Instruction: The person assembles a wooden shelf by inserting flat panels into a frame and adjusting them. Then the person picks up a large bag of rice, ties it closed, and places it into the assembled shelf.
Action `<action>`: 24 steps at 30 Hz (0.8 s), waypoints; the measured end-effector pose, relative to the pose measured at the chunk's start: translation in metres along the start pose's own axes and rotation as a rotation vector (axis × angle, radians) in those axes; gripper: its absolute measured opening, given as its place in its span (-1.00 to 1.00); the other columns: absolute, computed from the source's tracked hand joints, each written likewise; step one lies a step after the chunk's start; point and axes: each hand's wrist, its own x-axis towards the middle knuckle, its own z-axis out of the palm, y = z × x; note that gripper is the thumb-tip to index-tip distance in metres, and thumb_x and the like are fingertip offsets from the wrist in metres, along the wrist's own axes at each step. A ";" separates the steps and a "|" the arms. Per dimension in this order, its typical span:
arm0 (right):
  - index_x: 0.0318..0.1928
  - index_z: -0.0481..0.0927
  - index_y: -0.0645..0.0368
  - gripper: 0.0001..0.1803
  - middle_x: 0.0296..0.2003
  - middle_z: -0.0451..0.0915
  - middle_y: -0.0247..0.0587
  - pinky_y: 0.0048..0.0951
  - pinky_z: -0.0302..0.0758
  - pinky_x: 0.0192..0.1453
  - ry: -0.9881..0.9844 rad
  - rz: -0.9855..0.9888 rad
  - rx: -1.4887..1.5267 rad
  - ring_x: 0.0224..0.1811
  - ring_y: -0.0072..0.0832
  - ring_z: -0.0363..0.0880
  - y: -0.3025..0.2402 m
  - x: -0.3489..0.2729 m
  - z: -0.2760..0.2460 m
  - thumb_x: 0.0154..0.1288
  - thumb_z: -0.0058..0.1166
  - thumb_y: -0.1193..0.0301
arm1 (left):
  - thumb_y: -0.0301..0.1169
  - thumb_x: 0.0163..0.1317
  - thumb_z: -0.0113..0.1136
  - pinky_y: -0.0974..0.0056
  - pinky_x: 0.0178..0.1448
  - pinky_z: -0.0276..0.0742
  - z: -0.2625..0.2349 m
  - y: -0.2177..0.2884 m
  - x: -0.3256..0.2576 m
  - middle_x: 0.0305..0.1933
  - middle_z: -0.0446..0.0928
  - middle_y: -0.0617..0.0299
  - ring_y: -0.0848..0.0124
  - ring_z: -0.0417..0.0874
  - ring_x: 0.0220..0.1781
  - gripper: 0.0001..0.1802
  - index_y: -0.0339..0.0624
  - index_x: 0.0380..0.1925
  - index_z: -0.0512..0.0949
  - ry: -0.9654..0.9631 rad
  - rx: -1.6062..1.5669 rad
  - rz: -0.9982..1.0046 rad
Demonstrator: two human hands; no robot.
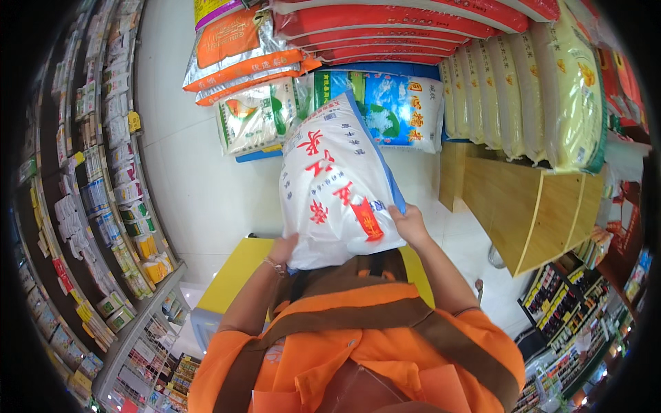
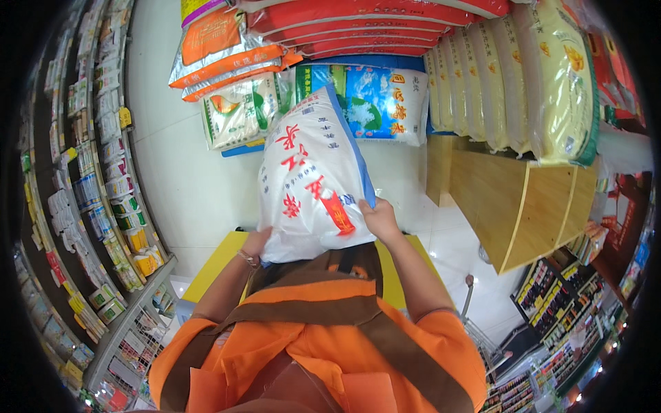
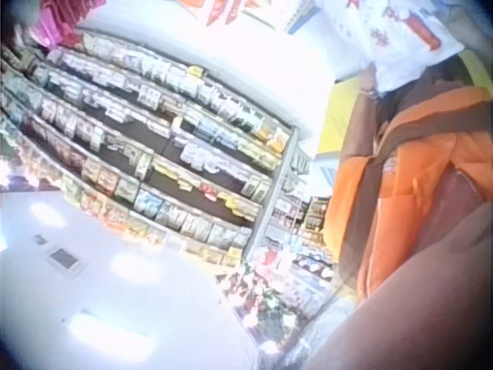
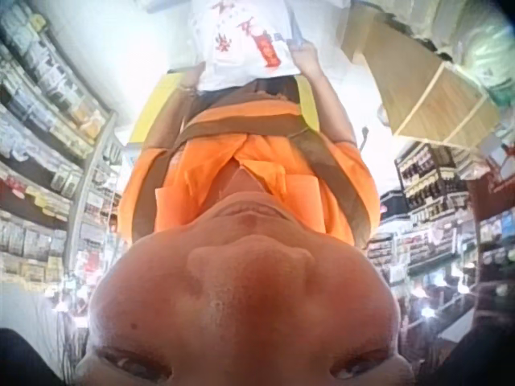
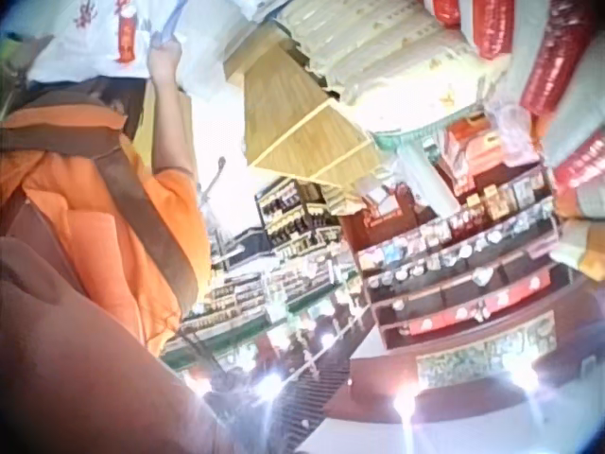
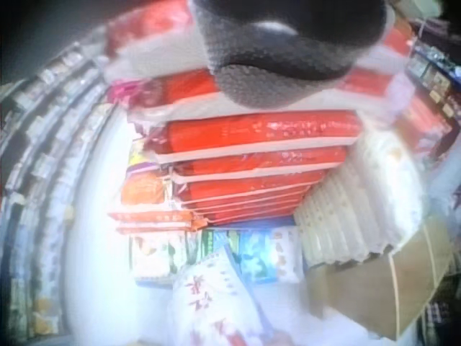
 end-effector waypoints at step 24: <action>-0.02 0.55 0.52 -0.62 -0.26 0.66 0.01 -0.30 0.58 -0.24 -0.180 0.380 0.047 -0.33 -0.35 0.67 -0.153 -0.048 0.196 0.38 0.07 0.36 | -0.39 0.30 0.18 0.17 -0.11 0.64 -0.248 0.015 0.009 -0.13 0.64 -0.06 0.23 0.71 -0.19 -0.55 -0.68 -0.01 0.47 -0.046 -0.303 -0.054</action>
